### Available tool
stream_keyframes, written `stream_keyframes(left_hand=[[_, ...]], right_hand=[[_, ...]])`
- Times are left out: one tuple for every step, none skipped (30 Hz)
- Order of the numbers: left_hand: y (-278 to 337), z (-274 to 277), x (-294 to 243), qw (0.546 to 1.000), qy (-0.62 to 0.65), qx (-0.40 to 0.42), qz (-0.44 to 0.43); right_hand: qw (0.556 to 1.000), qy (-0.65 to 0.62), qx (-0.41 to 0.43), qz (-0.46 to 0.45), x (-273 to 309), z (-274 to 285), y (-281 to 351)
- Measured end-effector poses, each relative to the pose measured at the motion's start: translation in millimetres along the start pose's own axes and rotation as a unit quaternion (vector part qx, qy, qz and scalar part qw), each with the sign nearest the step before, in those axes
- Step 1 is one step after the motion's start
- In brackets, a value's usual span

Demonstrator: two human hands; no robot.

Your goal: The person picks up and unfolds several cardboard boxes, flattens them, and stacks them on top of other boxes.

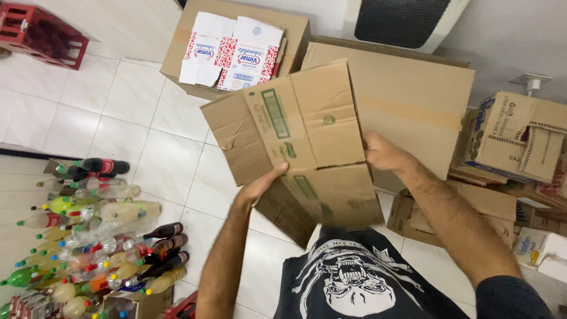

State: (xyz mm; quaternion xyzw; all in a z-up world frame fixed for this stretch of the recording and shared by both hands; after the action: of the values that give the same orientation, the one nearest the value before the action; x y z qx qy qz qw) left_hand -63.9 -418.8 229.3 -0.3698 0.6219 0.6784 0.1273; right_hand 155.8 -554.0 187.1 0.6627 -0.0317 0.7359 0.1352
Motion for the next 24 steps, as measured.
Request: stream_keyframes(left_hand=[[-0.8,7.1,-14.1,1.000,0.001,-0.006,-0.001],[-0.1,22.4,-30.5,0.998,-0.039,-0.055,-0.002],[2.0,35.4,-48.5,0.992,-0.079,-0.101,-0.002],[5.2,41.3,-60.9,0.992,-0.077,-0.104,-0.002],[7.8,51.5,-72.8,0.988,-0.072,-0.138,-0.002],[10.5,61.6,-84.0,0.983,-0.067,-0.170,-0.002],[-28.1,88.1,-59.7,0.983,-0.063,-0.174,-0.001],[-57.7,112.1,-53.0,0.974,-0.037,-0.181,-0.130],[-74.9,134.2,-36.7,0.948,-0.012,-0.186,-0.257],[-80.1,137.5,-33.4,0.948,-0.010,-0.191,-0.255],[-84.0,138.0,-34.9,0.943,0.030,-0.167,-0.286],[-86.7,139.1,-36.1,0.935,0.069,-0.144,-0.317],[-110.2,145.5,-12.6,0.935,0.071,-0.147,-0.315],[-138.9,146.5,15.9,0.949,0.080,-0.117,-0.283],[-169.5,147.7,42.6,0.960,0.091,-0.086,-0.252],[-175.6,144.1,40.1,0.959,0.093,-0.089,-0.253],[-180.5,145.3,44.1,0.954,0.138,-0.115,-0.241],[-185.4,147.1,48.2,0.946,0.183,-0.141,-0.229],[-183.0,149.7,33.8,0.944,0.185,-0.146,-0.232],[-179.7,159.5,25.2,0.923,0.254,-0.175,-0.229],[-175.3,164.2,18.9,0.897,0.323,-0.200,-0.224],[-184.6,175.7,15.3,0.896,0.326,-0.202,-0.225],[-192.7,186.9,19.6,0.890,0.337,-0.218,-0.218],[-201.7,198.8,24.3,0.883,0.347,-0.234,-0.212]], right_hand=[[1.000,-0.001,0.005,0.004,1.3,0.6,-11.7],[0.999,-0.032,-0.009,0.008,3.1,5.8,-23.5],[0.998,-0.064,-0.024,0.010,5.8,12.3,-32.5],[0.998,-0.064,-0.020,0.012,-11.5,23.3,-41.4],[0.997,-0.075,-0.017,0.014,-30.7,36.1,-49.8],[0.996,-0.085,-0.014,0.016,-50.4,48.5,-58.4],[0.996,-0.085,-0.008,0.016,-67.3,65.4,-66.1],[0.994,-0.106,-0.033,0.025,-84.1,87.7,-73.3],[0.990,-0.128,-0.057,0.032,-103.1,107.8,-80.2],[0.990,-0.130,-0.051,0.032,-99.1,115.4,-86.1],[0.988,-0.145,-0.049,0.026,-96.1,123.0,-91.5],[0.986,-0.159,-0.046,0.020,-92.8,129.9,-96.8],[0.986,-0.161,-0.041,0.018,-93.0,128.2,-108.3],[0.981,-0.186,-0.055,0.011,-95.3,128.9,-119.6],[0.976,-0.207,-0.068,0.005,-96.5,132.1,-133.3],[0.976,-0.206,-0.064,0.005,-102.9,135.6,-148.0],[0.976,-0.206,-0.071,-0.020,-114.4,139.2,-160.6],[0.974,-0.206,-0.078,-0.044,-125.6,142.4,-174.1],[0.975,-0.205,-0.073,-0.042,-93.0,129.6,-185.1],[0.965,-0.228,-0.108,-0.072,-69.1,122.3,-193.4],[0.952,-0.249,-0.145,-0.106,-44.7,114.8,-194.9],[0.953,-0.247,-0.142,-0.106,-37.8,116.5,-205.0],[0.969,-0.136,-0.112,-0.171,-41.8,112.1,-208.6],[0.969,-0.023,-0.080,-0.232,-46.9,109.2,-212.1]])
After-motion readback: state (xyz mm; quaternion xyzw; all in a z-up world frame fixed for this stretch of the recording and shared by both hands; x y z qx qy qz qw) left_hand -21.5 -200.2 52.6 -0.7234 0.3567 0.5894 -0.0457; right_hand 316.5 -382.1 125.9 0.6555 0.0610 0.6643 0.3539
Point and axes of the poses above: each hand's wrist, its own y-axis away from the middle knuckle, its own z-axis out of the back of the hand, x = y × z, the point moved 10 cm from there along -y, towards the middle knuckle, and after that the axes turned 4 degrees about x, right-handed, at the moved point
